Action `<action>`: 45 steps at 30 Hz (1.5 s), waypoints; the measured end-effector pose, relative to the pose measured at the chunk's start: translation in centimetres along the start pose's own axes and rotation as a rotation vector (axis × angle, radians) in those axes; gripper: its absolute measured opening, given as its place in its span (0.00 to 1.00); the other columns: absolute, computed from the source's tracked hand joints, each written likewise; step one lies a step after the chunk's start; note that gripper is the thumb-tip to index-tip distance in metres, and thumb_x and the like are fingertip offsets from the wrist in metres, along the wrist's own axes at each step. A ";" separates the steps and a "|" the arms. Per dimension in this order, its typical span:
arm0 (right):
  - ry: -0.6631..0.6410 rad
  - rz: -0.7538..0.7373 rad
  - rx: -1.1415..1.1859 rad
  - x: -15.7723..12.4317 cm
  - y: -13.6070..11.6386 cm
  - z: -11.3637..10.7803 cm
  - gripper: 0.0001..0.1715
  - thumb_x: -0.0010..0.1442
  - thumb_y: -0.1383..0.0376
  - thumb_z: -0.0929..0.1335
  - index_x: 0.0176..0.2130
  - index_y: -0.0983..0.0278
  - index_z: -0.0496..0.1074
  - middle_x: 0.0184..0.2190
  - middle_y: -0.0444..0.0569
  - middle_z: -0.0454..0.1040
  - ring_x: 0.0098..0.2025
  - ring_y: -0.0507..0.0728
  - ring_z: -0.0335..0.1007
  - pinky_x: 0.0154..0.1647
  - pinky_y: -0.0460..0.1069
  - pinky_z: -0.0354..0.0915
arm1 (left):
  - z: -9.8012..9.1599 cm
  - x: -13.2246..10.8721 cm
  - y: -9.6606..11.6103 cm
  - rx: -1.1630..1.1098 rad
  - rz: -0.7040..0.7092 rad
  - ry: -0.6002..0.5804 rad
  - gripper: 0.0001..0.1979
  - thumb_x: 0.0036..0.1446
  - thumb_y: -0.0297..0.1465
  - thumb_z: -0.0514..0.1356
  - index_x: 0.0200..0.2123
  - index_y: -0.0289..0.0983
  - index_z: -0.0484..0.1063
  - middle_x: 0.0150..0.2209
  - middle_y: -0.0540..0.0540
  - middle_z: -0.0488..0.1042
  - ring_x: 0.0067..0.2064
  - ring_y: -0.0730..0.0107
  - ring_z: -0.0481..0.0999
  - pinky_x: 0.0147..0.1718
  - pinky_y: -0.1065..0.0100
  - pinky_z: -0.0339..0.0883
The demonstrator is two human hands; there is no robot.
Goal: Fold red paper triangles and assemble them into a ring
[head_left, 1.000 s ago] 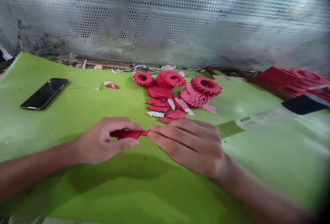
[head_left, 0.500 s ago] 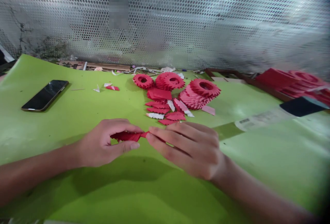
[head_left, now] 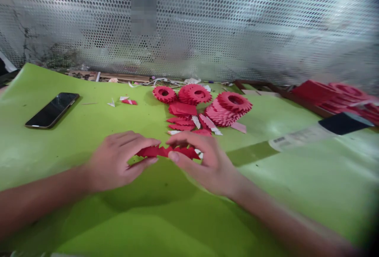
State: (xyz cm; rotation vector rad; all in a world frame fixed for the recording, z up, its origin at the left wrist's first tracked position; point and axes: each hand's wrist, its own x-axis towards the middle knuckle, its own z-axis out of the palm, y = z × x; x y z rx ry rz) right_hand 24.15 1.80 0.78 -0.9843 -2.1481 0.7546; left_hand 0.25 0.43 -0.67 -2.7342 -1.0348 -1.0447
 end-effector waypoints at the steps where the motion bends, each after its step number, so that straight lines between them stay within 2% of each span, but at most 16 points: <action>1: -0.069 0.091 0.055 0.1 -0.1 0.0 0.17 0.67 0.52 0.70 0.42 0.63 0.80 0.29 0.46 0.80 0.24 0.51 0.71 0.19 0.45 0.65 | 0.1 0.0 0.0 0.014 0.020 -0.005 0.15 0.74 0.37 0.54 0.46 0.34 0.77 0.33 0.46 0.84 0.29 0.68 0.81 0.29 0.69 0.72; 4: -0.181 0.258 0.153 0.2 -0.1 0.0 0.19 0.65 0.50 0.71 0.39 0.62 0.81 0.25 0.44 0.77 0.20 0.49 0.63 0.16 0.44 0.56 | 0.2 -0.1 0.1 0.042 0.085 -0.023 0.16 0.75 0.35 0.53 0.45 0.33 0.78 0.34 0.45 0.85 0.30 0.68 0.82 0.29 0.68 0.73; 7: -0.159 0.230 0.113 0.4 0.1 -0.3 0.15 0.65 0.54 0.72 0.37 0.63 0.82 0.25 0.44 0.78 0.22 0.50 0.67 0.18 0.44 0.57 | 0.1 0.0 0.0 -0.013 0.024 -0.075 0.14 0.73 0.34 0.56 0.46 0.33 0.80 0.35 0.44 0.85 0.31 0.66 0.82 0.30 0.67 0.74; 9: -0.072 0.079 0.025 0.5 0.3 -0.8 0.09 0.65 0.60 0.72 0.38 0.63 0.82 0.29 0.45 0.81 0.27 0.51 0.74 0.22 0.44 0.64 | -0.3 0.2 -0.1 -0.156 -0.122 -0.120 0.13 0.70 0.35 0.59 0.46 0.34 0.81 0.36 0.43 0.85 0.32 0.65 0.82 0.32 0.66 0.75; 11: 0.058 -0.151 -0.094 0.6 0.4 -1.3 0.04 0.65 0.67 0.72 0.40 0.63 0.81 0.33 0.46 0.83 0.31 0.52 0.78 0.27 0.45 0.70 | -0.7 0.4 -0.2 -0.392 -0.331 -0.178 0.13 0.67 0.37 0.63 0.47 0.35 0.82 0.37 0.43 0.85 0.34 0.65 0.82 0.31 0.68 0.75; 14: 0.200 -0.484 -0.281 0.5 0.1 -1.9 0.06 0.64 0.72 0.73 0.41 0.63 0.79 0.33 0.44 0.83 0.33 0.51 0.79 0.34 0.46 0.75 | -1.2 0.7 -0.3 -0.782 -0.591 -0.288 0.15 0.62 0.40 0.67 0.46 0.37 0.82 0.35 0.46 0.83 0.31 0.69 0.79 0.26 0.73 0.71; 16: 0.231 -0.629 -0.366 0.4 -0.3 -2.0 0.06 0.64 0.72 0.74 0.42 0.62 0.79 0.33 0.43 0.84 0.32 0.50 0.79 0.36 0.46 0.76 | -1.4 0.8 -0.2 -0.960 -0.646 -0.335 0.15 0.60 0.39 0.69 0.45 0.36 0.83 0.31 0.47 0.81 0.27 0.72 0.74 0.22 0.75 0.66; 19: 0.250 -0.741 -0.443 0.2 -0.8 -1.9 0.06 0.65 0.72 0.73 0.42 0.63 0.78 0.34 0.44 0.84 0.32 0.50 0.79 0.35 0.45 0.76 | -1.4 0.8 0.0 -1.089 -0.656 -0.370 0.14 0.59 0.38 0.69 0.44 0.35 0.83 0.28 0.48 0.77 0.25 0.75 0.69 0.21 0.76 0.62; 23: 0.255 -0.799 -0.448 0.0 -1.2 -1.7 0.06 0.65 0.73 0.73 0.41 0.63 0.78 0.33 0.44 0.85 0.30 0.50 0.80 0.31 0.45 0.76 | -1.3 0.8 0.3 -1.154 -0.679 -0.385 0.15 0.57 0.38 0.70 0.43 0.34 0.83 0.27 0.49 0.74 0.24 0.76 0.65 0.21 0.76 0.60; 29: 0.262 -0.807 -0.425 0.1 -0.7 -1.5 0.04 0.65 0.73 0.73 0.41 0.66 0.77 0.33 0.45 0.85 0.28 0.50 0.79 0.27 0.45 0.75 | -1.3 0.8 0.3 -1.176 -0.702 -0.388 0.14 0.56 0.36 0.70 0.43 0.34 0.83 0.28 0.49 0.74 0.26 0.76 0.65 0.22 0.76 0.60; 33: 0.255 -0.848 -0.402 0.1 -0.3 -1.5 0.06 0.61 0.75 0.75 0.41 0.69 0.79 0.34 0.48 0.85 0.27 0.51 0.78 0.24 0.46 0.72 | -1.3 0.9 0.3 -1.192 -0.708 -0.401 0.13 0.56 0.34 0.70 0.43 0.34 0.83 0.27 0.49 0.74 0.26 0.76 0.65 0.22 0.76 0.59; 36: 0.231 -0.858 -0.426 -0.2 -0.2 -1.7 0.11 0.58 0.76 0.76 0.43 0.70 0.80 0.36 0.50 0.85 0.28 0.51 0.77 0.25 0.47 0.71 | -1.1 0.7 0.3 -1.190 -0.712 -0.376 0.14 0.56 0.35 0.70 0.43 0.34 0.84 0.28 0.48 0.75 0.26 0.76 0.66 0.22 0.76 0.60; 41: 0.177 -0.863 -0.497 -0.7 -0.2 -2.1 0.11 0.61 0.74 0.75 0.46 0.70 0.79 0.39 0.50 0.85 0.29 0.50 0.77 0.25 0.48 0.69 | -0.7 0.4 0.2 -1.168 -0.726 -0.349 0.16 0.56 0.38 0.71 0.45 0.35 0.84 0.30 0.47 0.77 0.27 0.74 0.68 0.23 0.75 0.63; 45: 0.181 -0.871 -0.505 -0.6 0.1 -2.1 0.12 0.61 0.74 0.75 0.46 0.70 0.80 0.41 0.49 0.85 0.29 0.50 0.77 0.25 0.48 0.68 | -0.4 0.3 0.1 -1.167 -0.741 -0.329 0.17 0.56 0.39 0.71 0.45 0.36 0.84 0.32 0.46 0.79 0.29 0.73 0.70 0.24 0.75 0.65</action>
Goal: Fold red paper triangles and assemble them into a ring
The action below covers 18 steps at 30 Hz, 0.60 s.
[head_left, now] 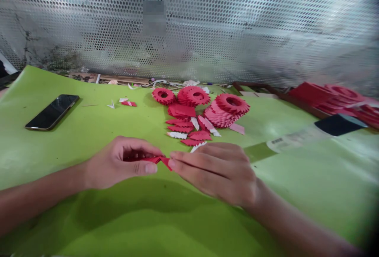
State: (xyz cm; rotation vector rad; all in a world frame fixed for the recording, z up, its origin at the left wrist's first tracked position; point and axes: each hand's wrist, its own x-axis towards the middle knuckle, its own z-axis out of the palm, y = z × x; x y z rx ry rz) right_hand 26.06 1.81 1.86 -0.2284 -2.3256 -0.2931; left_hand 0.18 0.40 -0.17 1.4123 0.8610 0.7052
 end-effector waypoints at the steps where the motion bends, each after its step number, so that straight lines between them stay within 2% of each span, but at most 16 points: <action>1: 0.003 -0.003 -0.001 0.0 0.1 0.1 0.12 0.61 0.74 0.75 0.46 0.70 0.80 0.41 0.50 0.85 0.29 0.50 0.77 0.25 0.48 0.68 | 0.0 0.0 0.0 0.000 0.000 0.008 0.17 0.55 0.39 0.71 0.45 0.36 0.84 0.32 0.46 0.79 0.29 0.73 0.70 0.24 0.75 0.65; 7: 0.001 -0.018 -0.001 -0.1 0.3 0.0 0.14 0.59 0.76 0.76 0.47 0.72 0.80 0.42 0.53 0.85 0.29 0.51 0.78 0.25 0.48 0.68 | 0.3 0.1 -0.1 0.043 0.009 0.062 0.18 0.57 0.43 0.71 0.44 0.37 0.84 0.31 0.46 0.79 0.27 0.73 0.70 0.23 0.74 0.64; 12: -0.033 -0.037 -0.055 -0.2 0.5 -0.1 0.12 0.64 0.74 0.73 0.48 0.70 0.79 0.42 0.53 0.85 0.30 0.51 0.78 0.24 0.48 0.69 | 0.2 0.0 -0.5 0.075 0.001 0.093 0.21 0.57 0.45 0.71 0.47 0.37 0.84 0.33 0.45 0.81 0.29 0.72 0.73 0.24 0.73 0.67; 18: -0.060 0.009 -0.057 0.2 0.5 -0.1 0.10 0.69 0.74 0.68 0.47 0.66 0.79 0.42 0.49 0.86 0.29 0.49 0.77 0.27 0.47 0.67 | -0.1 0.0 -0.3 0.185 0.006 0.089 0.18 0.59 0.43 0.70 0.48 0.39 0.83 0.37 0.45 0.84 0.31 0.70 0.77 0.27 0.72 0.70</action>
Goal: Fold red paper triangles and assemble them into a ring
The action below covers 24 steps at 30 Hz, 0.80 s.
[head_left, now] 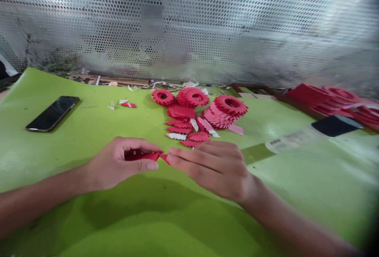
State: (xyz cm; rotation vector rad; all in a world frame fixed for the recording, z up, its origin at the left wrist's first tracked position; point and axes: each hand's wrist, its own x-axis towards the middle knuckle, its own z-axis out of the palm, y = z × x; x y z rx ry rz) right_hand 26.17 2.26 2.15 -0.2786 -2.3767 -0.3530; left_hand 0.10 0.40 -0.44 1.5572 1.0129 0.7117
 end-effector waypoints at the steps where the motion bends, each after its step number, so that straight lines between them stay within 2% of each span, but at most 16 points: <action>1: -0.014 0.000 0.003 0.1 0.0 0.0 0.10 0.69 0.74 0.68 0.47 0.67 0.78 0.42 0.49 0.86 0.29 0.49 0.77 0.27 0.47 0.67 | 0.0 0.0 0.2 0.034 0.009 0.005 0.18 0.59 0.43 0.70 0.48 0.39 0.83 0.37 0.45 0.84 0.32 0.69 0.78 0.28 0.72 0.71; 4: -0.044 -0.016 0.014 0.2 -0.1 0.0 0.09 0.68 0.75 0.69 0.47 0.68 0.78 0.41 0.47 0.85 0.29 0.50 0.77 0.26 0.48 0.66 | 0.2 -0.2 0.9 0.160 0.076 0.003 0.14 0.58 0.39 0.70 0.45 0.39 0.84 0.37 0.47 0.84 0.34 0.67 0.80 0.31 0.71 0.73; 7: 0.003 -0.043 0.060 -0.2 -0.2 0.7 0.09 0.65 0.75 0.71 0.46 0.69 0.79 0.40 0.48 0.85 0.29 0.51 0.76 0.24 0.49 0.64 | 0.5 -0.5 1.3 0.257 0.158 -0.024 0.12 0.60 0.37 0.69 0.44 0.39 0.83 0.36 0.47 0.84 0.33 0.67 0.81 0.31 0.72 0.73; 9: 0.048 -0.033 0.108 -0.7 -0.1 1.4 0.10 0.64 0.75 0.72 0.47 0.69 0.79 0.42 0.49 0.85 0.31 0.52 0.76 0.26 0.48 0.67 | 0.6 -0.6 1.3 0.328 0.235 -0.013 0.10 0.62 0.37 0.68 0.44 0.38 0.83 0.36 0.47 0.84 0.34 0.67 0.82 0.32 0.72 0.73; 12: 0.090 0.009 0.148 -1.1 0.1 2.4 0.11 0.65 0.73 0.73 0.48 0.66 0.79 0.43 0.49 0.84 0.35 0.52 0.77 0.34 0.48 0.71 | 0.6 -0.6 1.1 0.500 0.437 0.053 0.08 0.65 0.34 0.66 0.44 0.36 0.81 0.37 0.45 0.85 0.34 0.67 0.83 0.34 0.71 0.75; 14: 0.114 0.075 0.199 -0.9 0.2 2.6 0.12 0.64 0.66 0.74 0.48 0.66 0.78 0.42 0.50 0.84 0.38 0.53 0.79 0.38 0.49 0.73 | 0.4 -0.5 0.9 0.654 0.585 0.101 0.08 0.68 0.32 0.63 0.45 0.35 0.80 0.37 0.44 0.85 0.34 0.67 0.82 0.34 0.70 0.75; 16: 0.069 0.255 0.331 -0.4 0.0 2.2 0.19 0.64 0.57 0.74 0.49 0.67 0.77 0.39 0.52 0.83 0.37 0.55 0.79 0.36 0.49 0.74 | 0.2 -0.4 0.8 0.810 0.704 0.150 0.09 0.71 0.32 0.60 0.46 0.35 0.79 0.36 0.44 0.85 0.33 0.67 0.82 0.34 0.69 0.75; 19: -0.217 0.676 0.600 0.3 -0.3 1.3 0.18 0.67 0.53 0.71 0.45 0.65 0.79 0.33 0.48 0.82 0.31 0.53 0.76 0.29 0.47 0.70 | 0.1 -0.3 0.6 0.998 0.797 0.206 0.10 0.73 0.32 0.57 0.47 0.36 0.77 0.36 0.46 0.85 0.32 0.68 0.81 0.34 0.68 0.75; 21: -0.394 0.902 0.732 0.5 -0.3 1.0 0.18 0.68 0.51 0.70 0.40 0.63 0.81 0.31 0.47 0.81 0.29 0.52 0.74 0.27 0.46 0.66 | 0.1 -0.4 0.5 1.079 0.842 0.207 0.10 0.73 0.31 0.56 0.47 0.35 0.76 0.35 0.47 0.84 0.32 0.68 0.81 0.32 0.68 0.74; 24: -0.483 1.046 0.882 0.5 -0.1 1.1 0.20 0.64 0.49 0.72 0.36 0.63 0.81 0.28 0.46 0.80 0.27 0.52 0.69 0.24 0.46 0.59 | 0.2 -0.5 0.3 1.152 0.906 0.189 0.09 0.73 0.30 0.56 0.48 0.34 0.76 0.35 0.47 0.84 0.31 0.68 0.80 0.29 0.67 0.71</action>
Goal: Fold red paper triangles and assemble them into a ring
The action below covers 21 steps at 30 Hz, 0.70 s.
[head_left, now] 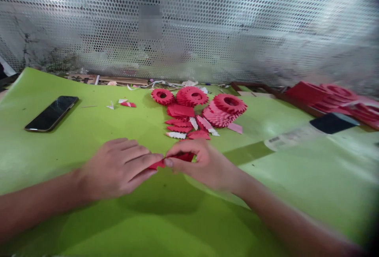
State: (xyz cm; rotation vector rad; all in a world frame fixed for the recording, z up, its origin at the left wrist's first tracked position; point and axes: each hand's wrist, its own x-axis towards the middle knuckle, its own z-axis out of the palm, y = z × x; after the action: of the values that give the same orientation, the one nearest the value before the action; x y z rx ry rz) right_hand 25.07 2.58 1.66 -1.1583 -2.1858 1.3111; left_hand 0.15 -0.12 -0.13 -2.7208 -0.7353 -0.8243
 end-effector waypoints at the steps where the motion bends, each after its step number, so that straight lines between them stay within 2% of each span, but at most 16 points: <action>1: -0.026 0.014 0.034 0.1 0.1 0.0 0.20 0.63 0.49 0.73 0.36 0.63 0.81 0.28 0.46 0.79 0.26 0.51 0.67 0.23 0.46 0.57 | 0.0 0.0 0.0 0.012 0.015 0.000 0.10 0.73 0.30 0.56 0.48 0.33 0.76 0.35 0.47 0.84 0.30 0.67 0.80 0.29 0.66 0.70; 7: -0.037 0.092 0.101 0.5 -0.2 0.9 0.18 0.60 0.51 0.76 0.33 0.64 0.80 0.24 0.42 0.73 0.23 0.48 0.58 0.21 0.46 0.51 | 0.1 0.0 0.0 -0.012 -0.010 -0.023 0.13 0.75 0.32 0.53 0.48 0.34 0.76 0.35 0.47 0.84 0.31 0.67 0.81 0.30 0.66 0.71; 14: -0.049 0.102 0.115 0.8 0.4 0.6 0.17 0.56 0.52 0.78 0.37 0.63 0.82 0.26 0.42 0.75 0.24 0.48 0.60 0.22 0.45 0.52 | 0.5 0.0 0.0 -0.039 -0.149 -0.078 0.21 0.77 0.39 0.48 0.46 0.35 0.77 0.36 0.46 0.85 0.32 0.64 0.82 0.32 0.64 0.72; 21: -0.039 0.124 0.108 0.9 0.6 0.1 0.18 0.55 0.51 0.79 0.34 0.63 0.81 0.24 0.41 0.73 0.23 0.47 0.59 0.22 0.45 0.52 | 0.7 -0.1 0.1 -0.061 -0.112 -0.065 0.15 0.75 0.34 0.51 0.45 0.35 0.77 0.36 0.47 0.85 0.32 0.65 0.82 0.33 0.64 0.72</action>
State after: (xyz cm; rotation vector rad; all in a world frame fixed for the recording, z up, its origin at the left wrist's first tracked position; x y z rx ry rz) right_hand 24.76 3.36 0.98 -1.2538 -2.0708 1.4951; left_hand 0.42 0.02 -0.73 -2.7942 -0.8969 -0.7977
